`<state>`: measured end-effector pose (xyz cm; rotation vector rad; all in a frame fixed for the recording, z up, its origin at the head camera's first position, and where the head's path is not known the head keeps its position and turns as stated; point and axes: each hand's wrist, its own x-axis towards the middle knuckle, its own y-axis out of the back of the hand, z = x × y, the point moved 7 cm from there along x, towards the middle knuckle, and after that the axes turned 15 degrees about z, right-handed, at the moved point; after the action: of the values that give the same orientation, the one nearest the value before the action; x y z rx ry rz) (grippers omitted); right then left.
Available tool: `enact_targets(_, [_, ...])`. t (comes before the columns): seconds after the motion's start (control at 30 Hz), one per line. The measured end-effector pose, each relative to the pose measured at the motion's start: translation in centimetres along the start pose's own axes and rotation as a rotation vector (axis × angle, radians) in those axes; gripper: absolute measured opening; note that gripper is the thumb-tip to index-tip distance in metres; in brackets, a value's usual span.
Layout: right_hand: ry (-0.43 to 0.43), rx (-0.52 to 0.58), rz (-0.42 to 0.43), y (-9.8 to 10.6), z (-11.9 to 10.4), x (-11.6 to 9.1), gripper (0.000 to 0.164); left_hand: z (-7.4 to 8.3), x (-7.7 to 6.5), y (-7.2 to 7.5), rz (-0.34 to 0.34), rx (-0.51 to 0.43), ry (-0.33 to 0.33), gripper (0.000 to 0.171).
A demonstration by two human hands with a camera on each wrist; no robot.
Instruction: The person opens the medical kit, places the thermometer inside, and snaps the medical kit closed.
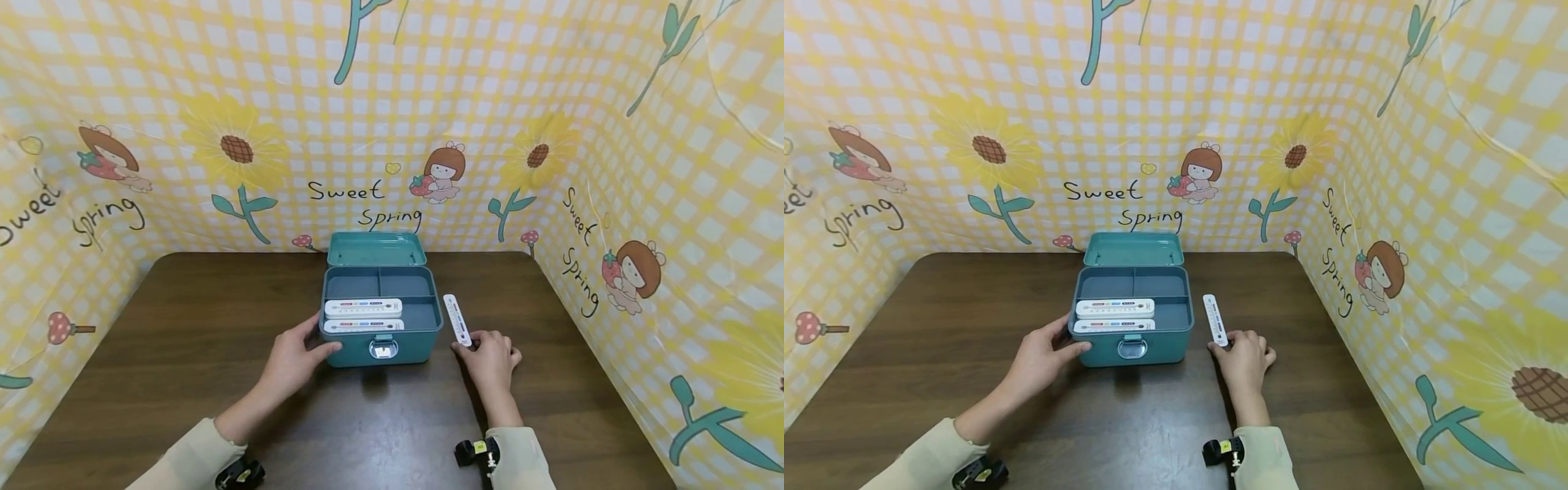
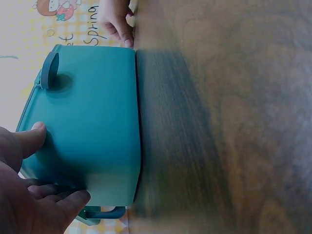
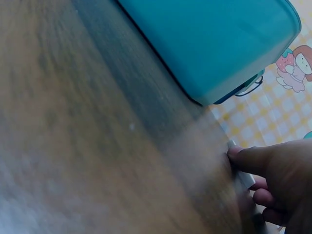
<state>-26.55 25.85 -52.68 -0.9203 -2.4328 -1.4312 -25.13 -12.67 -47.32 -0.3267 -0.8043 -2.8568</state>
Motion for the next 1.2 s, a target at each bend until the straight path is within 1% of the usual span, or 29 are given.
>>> enact_targets(0.1, [-0.005, 0.001, 0.009, -0.1, 0.0, 0.2, 0.037, -0.1, 0.0, 0.1, -0.001, 0.006, 0.0, 0.081])
enact_targets(0.3, [-0.016, 0.018, 0.049, -0.1, 0.0, 0.4, 0.034, -0.3, 0.1, 0.2, 0.005, 0.009, 0.002, 0.082])
enact_targets(0.47, [-0.053, 0.057, 0.095, 0.3, 0.2, 0.4, 0.033, -0.6, 0.1, 0.2, 0.002, 0.018, 0.003, 0.083])
enact_targets(0.57, [-0.085, 0.095, 0.121, 0.4, 0.3, 0.5, 0.033, -0.6, 0.1, 0.3, 0.006, 0.017, 0.004, 0.083])
enact_targets(0.73, [-0.141, 0.208, 0.187, 0.9, 0.8, 0.7, 0.03, -0.4, 0.1, 0.3, 0.008, 0.011, -0.001, 0.082])
enact_targets(0.9, [-0.16, 0.335, 0.26, 2.1, 0.8, 1.2, 0.028, -0.4, 0.1, 0.1, 0.008, -0.002, -0.008, 0.081])
enact_targets(1.03, [-0.176, 0.389, 0.27, 2.9, 0.9, 1.7, 0.028, -0.5, 0.1, 0.0, 0.007, 0.0, -0.006, 0.081])
enact_targets(1.2, [-0.17, 0.417, 0.274, 3.8, 1.1, 2.2, 0.029, -0.4, 0.0, -0.1, 0.005, -0.008, -0.004, 0.081])
